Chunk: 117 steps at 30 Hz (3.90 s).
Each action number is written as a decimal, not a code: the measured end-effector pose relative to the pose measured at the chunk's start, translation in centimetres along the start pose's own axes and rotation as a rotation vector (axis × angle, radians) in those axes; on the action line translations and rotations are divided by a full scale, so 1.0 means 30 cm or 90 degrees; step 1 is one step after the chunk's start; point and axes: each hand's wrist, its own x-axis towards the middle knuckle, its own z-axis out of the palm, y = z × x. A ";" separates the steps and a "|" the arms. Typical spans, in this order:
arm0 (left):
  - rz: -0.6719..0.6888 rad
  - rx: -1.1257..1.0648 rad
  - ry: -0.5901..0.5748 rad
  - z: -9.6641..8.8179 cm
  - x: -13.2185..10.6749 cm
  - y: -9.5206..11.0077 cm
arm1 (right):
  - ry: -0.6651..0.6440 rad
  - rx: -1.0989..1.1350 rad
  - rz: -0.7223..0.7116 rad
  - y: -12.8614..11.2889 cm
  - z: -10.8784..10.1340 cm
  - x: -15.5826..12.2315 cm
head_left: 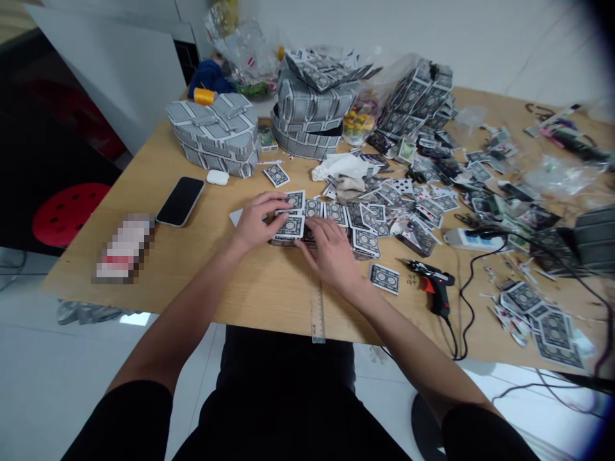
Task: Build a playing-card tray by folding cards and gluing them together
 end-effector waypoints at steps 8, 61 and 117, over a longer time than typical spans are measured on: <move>0.012 0.038 -0.032 0.005 -0.001 -0.001 | 0.185 0.119 0.002 0.056 -0.113 -0.113; -0.204 -0.093 -0.101 0.052 -0.018 -0.011 | 0.141 0.196 0.271 0.307 -0.073 -0.110; -0.010 0.258 -0.455 0.008 0.117 0.130 | -0.160 0.104 -0.052 0.375 -0.179 -0.021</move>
